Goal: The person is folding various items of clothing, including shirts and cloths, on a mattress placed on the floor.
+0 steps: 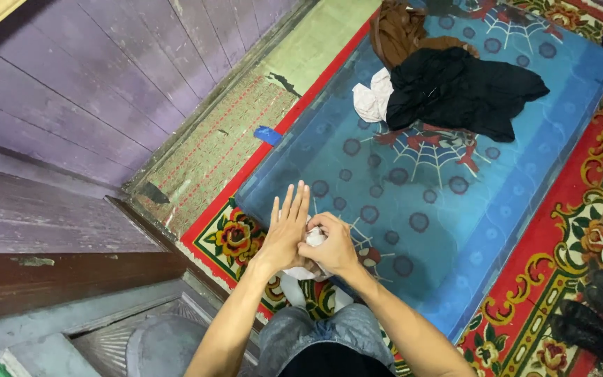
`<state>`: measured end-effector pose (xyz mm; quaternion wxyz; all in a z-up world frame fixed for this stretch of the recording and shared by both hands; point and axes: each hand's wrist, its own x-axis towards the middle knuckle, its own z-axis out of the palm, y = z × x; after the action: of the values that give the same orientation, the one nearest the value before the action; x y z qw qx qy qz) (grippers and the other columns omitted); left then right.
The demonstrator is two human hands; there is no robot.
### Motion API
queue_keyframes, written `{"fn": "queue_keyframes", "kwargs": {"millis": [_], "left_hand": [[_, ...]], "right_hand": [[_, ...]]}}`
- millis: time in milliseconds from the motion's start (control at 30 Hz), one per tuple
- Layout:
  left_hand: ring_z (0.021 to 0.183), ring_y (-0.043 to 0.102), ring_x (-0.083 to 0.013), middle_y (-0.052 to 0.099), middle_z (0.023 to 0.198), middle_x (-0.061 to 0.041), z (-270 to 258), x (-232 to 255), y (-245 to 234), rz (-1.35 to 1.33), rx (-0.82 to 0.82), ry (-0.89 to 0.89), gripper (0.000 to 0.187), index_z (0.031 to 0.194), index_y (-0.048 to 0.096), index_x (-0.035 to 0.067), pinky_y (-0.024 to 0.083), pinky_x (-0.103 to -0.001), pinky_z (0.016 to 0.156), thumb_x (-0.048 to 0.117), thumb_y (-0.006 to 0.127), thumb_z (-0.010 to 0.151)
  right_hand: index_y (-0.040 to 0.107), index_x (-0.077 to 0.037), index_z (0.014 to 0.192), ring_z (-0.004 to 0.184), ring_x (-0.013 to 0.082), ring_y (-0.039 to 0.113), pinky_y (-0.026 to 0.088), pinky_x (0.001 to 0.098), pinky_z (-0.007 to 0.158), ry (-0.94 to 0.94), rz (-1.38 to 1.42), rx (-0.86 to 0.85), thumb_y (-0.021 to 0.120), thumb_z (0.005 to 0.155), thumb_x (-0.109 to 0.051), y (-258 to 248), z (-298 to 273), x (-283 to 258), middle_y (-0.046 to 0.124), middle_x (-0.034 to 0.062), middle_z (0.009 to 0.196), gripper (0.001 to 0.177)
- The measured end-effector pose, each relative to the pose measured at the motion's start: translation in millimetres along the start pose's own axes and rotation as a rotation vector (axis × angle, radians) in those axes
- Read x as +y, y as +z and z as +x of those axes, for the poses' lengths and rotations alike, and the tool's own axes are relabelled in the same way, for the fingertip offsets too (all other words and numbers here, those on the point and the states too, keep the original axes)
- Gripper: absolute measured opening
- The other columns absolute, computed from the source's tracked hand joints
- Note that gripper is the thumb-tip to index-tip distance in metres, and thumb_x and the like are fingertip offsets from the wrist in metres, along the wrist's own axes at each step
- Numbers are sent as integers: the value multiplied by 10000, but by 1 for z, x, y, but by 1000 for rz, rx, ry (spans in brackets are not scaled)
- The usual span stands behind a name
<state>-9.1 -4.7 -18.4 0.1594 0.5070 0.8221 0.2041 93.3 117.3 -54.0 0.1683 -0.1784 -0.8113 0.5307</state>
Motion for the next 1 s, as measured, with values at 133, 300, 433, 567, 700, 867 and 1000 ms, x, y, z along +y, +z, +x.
{"fn": "queue_keyframes", "kwargs": {"millis": [133,300,433,567,700,867,1000], "left_hand": [[1560,-23,-408,-5,1727,-176,3,-18,4,59,36,12,1306,1653,-52,48,-19,-578,1217,66,755,627],[1570,-18,-370,-8,1727,-154,3,-30,-19,81,43,18,1144,1655,-40,76,-21,-586,1218,-4,653,748],[1571,-10,-366,4,1727,-153,-1,-43,-47,79,64,30,1057,1655,-25,69,-30,-582,1213,1,613,814],[1573,-19,-364,-2,1727,-155,1,-71,-51,83,90,26,1054,1653,-25,68,-23,-573,1216,-23,605,813],[1567,-56,-393,-51,1723,-169,1,-96,-55,46,67,8,1193,1646,-55,64,-43,-591,1215,-25,672,704],[1567,-52,-394,-35,1724,-164,2,-120,-65,57,45,4,1267,1651,-47,91,-61,-598,1211,-11,708,638],[1562,-30,-400,-27,1723,-174,-2,-120,-103,68,63,-33,1132,1658,-23,86,-59,-601,1197,-33,639,748]], "right_hand": [[689,-118,845,892,310,751,617,362,786,-3,-26,16,974,581,-355,11,9,-2,697,81,899,455],[687,-72,860,924,343,756,616,362,826,62,21,40,962,576,-234,32,25,-6,703,123,934,427],[705,-64,893,970,278,756,599,367,870,100,102,45,974,595,-220,43,38,-15,711,129,974,431],[682,-10,943,1038,400,730,584,429,923,92,138,-5,936,607,-172,55,48,-40,678,195,1025,451],[659,-3,945,1006,427,728,594,453,919,71,84,11,932,588,-212,80,61,-46,675,200,1016,496],[653,-38,908,970,368,745,605,415,908,73,16,42,943,582,-215,105,78,-47,680,136,987,470],[674,-48,933,982,331,747,596,409,915,85,23,16,899,586,-145,118,101,-47,693,126,1002,425]]}}
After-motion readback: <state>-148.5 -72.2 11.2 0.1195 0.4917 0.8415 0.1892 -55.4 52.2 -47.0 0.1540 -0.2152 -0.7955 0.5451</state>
